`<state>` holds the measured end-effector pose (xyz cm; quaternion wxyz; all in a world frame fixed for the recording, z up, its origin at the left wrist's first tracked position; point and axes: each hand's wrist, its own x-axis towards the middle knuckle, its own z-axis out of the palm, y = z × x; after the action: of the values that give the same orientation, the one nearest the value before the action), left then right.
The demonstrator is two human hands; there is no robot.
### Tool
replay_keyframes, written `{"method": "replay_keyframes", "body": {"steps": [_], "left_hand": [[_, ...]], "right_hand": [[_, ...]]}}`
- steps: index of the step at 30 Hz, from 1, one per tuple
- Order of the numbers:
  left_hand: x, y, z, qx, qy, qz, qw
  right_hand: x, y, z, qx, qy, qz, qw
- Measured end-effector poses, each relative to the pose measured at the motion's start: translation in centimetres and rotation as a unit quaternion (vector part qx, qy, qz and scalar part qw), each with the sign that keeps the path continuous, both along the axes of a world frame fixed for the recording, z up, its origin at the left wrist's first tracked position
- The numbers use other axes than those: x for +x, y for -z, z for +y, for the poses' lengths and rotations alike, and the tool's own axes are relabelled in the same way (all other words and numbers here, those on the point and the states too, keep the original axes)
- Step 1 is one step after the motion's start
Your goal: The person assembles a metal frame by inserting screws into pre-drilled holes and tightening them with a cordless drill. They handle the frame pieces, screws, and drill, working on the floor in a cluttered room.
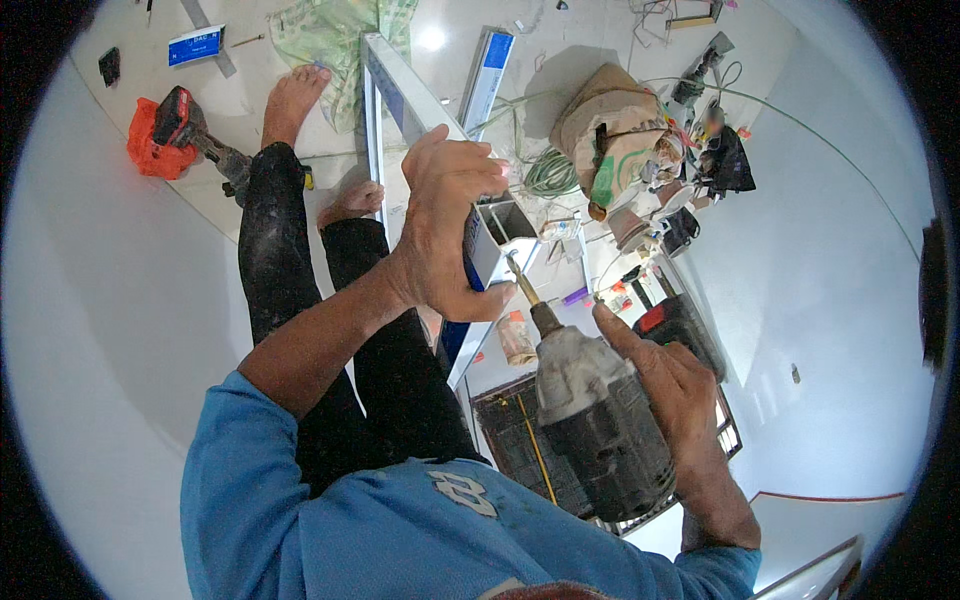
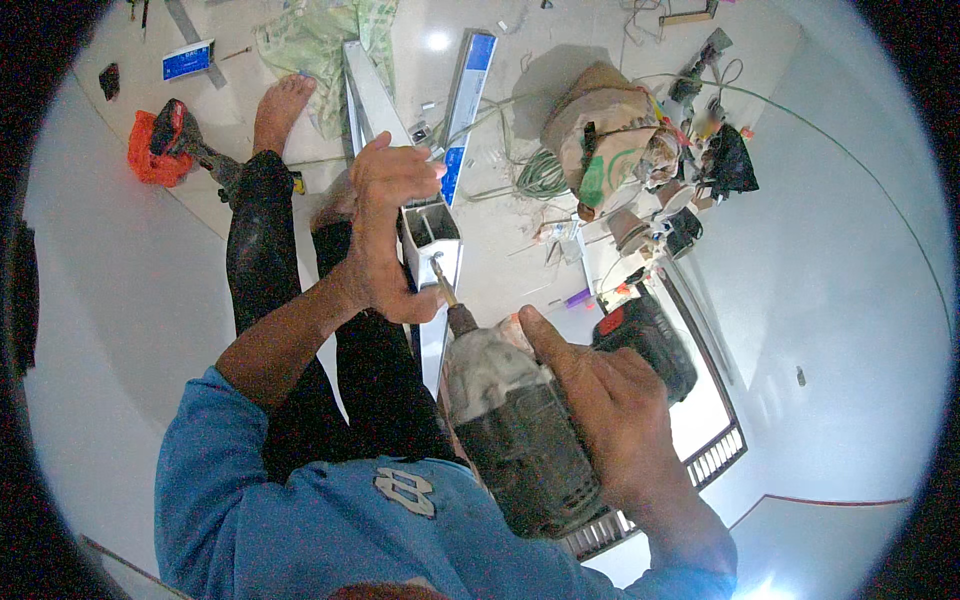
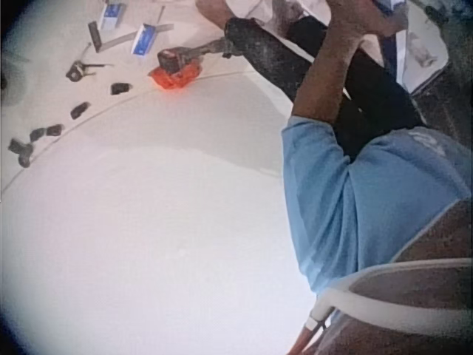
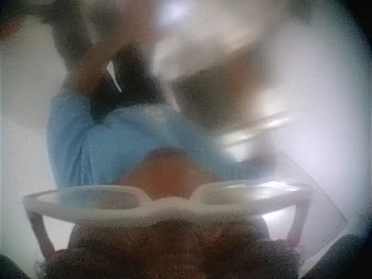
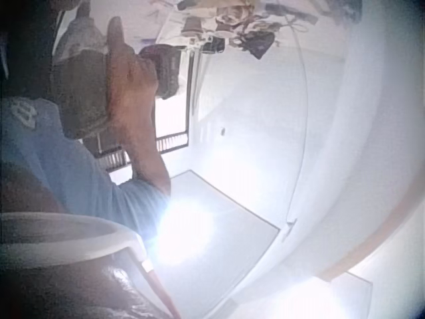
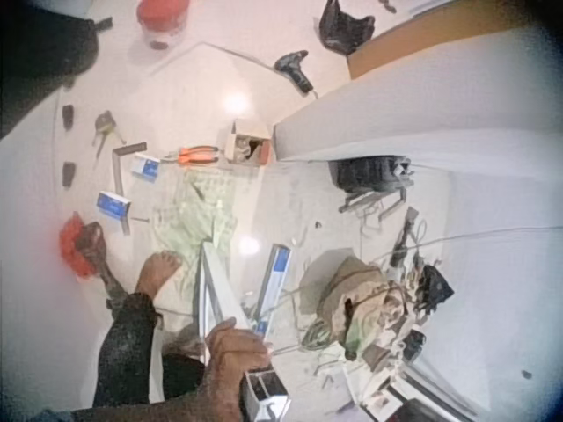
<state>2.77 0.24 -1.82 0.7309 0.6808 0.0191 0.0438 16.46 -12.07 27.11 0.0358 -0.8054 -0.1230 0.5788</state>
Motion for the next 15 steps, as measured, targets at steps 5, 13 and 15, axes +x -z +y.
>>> {"method": "replay_keyframes", "body": {"steps": [5,13,15], "left_hand": [[-0.1,0.1,-0.2,0.007,0.000,-0.002,1.000],[-0.1,0.3,-0.1,0.008,0.005,-0.009,1.000],[0.0,0.3,-0.1,0.010,0.006,-0.010,1.000]], "right_hand": [[-4.5,-0.9,-1.1,-0.125,0.195,-0.005,0.973],[-5.9,-1.1,-0.5,-0.160,0.318,-0.011,0.935],[-5.5,-1.1,0.0,-0.175,0.303,-0.002,0.937]]}}
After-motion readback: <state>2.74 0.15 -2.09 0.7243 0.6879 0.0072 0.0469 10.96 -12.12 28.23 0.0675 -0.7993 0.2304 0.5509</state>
